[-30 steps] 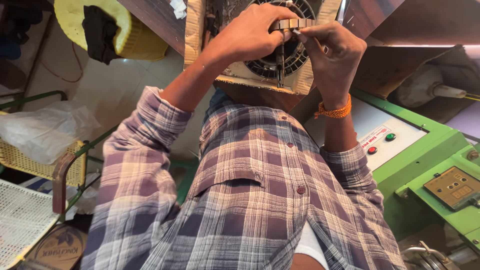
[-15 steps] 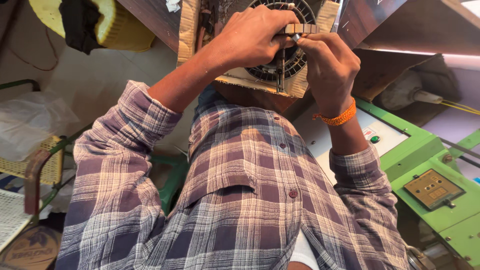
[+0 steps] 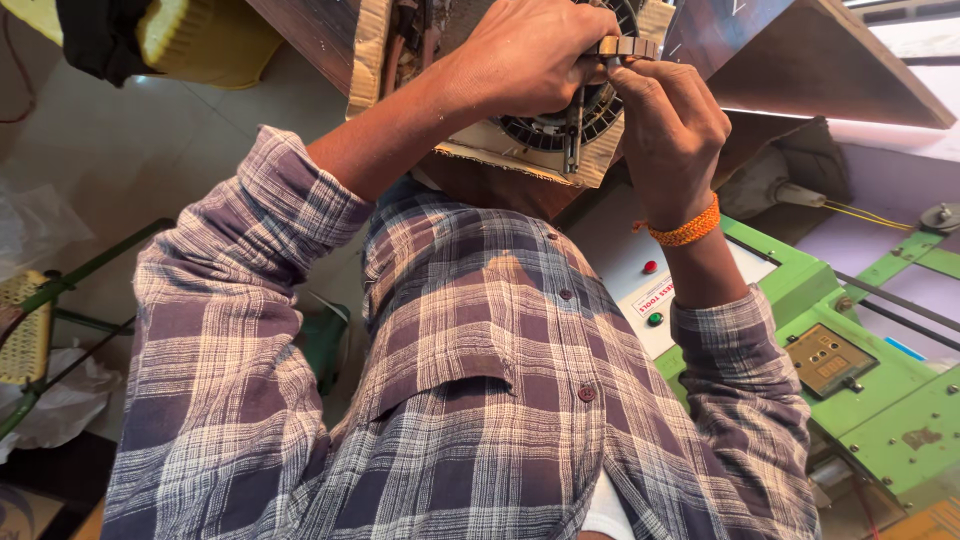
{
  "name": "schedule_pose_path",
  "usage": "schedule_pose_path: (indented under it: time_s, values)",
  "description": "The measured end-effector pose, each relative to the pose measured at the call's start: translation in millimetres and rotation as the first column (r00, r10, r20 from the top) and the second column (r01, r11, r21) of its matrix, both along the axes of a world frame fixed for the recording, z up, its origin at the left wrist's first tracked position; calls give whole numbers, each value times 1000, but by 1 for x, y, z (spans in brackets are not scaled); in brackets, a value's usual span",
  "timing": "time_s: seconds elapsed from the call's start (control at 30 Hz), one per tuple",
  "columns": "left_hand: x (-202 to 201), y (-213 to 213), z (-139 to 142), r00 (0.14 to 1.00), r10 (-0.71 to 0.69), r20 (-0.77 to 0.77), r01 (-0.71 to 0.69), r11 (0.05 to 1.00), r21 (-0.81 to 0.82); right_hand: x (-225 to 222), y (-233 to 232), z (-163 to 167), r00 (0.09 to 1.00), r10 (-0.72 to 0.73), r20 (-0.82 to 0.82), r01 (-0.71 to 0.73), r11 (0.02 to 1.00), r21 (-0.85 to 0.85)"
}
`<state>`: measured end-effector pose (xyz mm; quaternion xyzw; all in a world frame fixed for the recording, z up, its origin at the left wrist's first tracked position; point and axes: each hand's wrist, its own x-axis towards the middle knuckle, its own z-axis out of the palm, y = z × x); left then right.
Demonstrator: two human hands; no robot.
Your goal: The person uses a screwdriver to adjust and secure small white insulating spacers into the slots of a motor armature. They repeatedly insert, press, and reposition the spacers while rotating the armature to access different slots.
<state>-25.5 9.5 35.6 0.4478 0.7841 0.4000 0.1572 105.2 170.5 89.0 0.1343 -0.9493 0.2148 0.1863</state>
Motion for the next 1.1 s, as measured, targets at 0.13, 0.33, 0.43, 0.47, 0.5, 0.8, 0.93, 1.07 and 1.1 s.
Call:
schedule_pose_path:
  time_s: [0.13,0.33,0.43,0.47,0.5,0.8,0.93,1.07,1.1]
  values:
    - [-2,1,-1,999,-14,52,14,1000,-3,-3,-1,-4,997,-8,-70,6,999,-31]
    - [-7,2,3,989,-19,146,36,993,-111,-4,-16,-25,970,-94,-224,88,996,-33]
    - [-11,1,2,988,-42,150,60,992,-115,-4,-22,-35,954,-130,-269,137,991,7]
    - [-13,-1,1,988,-61,142,76,992,-102,-4,-22,-37,955,-130,-268,142,990,24]
    - [-17,-2,0,988,-83,132,95,992,-87,-5,-22,-38,954,-133,-268,150,988,43]
    - [-18,-22,-12,959,-281,-34,278,958,-69,9,-18,-62,933,-108,-344,182,965,190]
    - [-10,-42,-15,915,-397,-79,399,917,9,24,-21,-78,907,-69,-415,99,994,51]
    - [8,-60,-21,924,-332,-189,362,918,161,24,-22,-81,935,-149,-321,69,967,-246]
    - [10,-63,-24,923,-298,-244,356,901,246,24,-21,-79,958,-157,-240,76,945,-318]
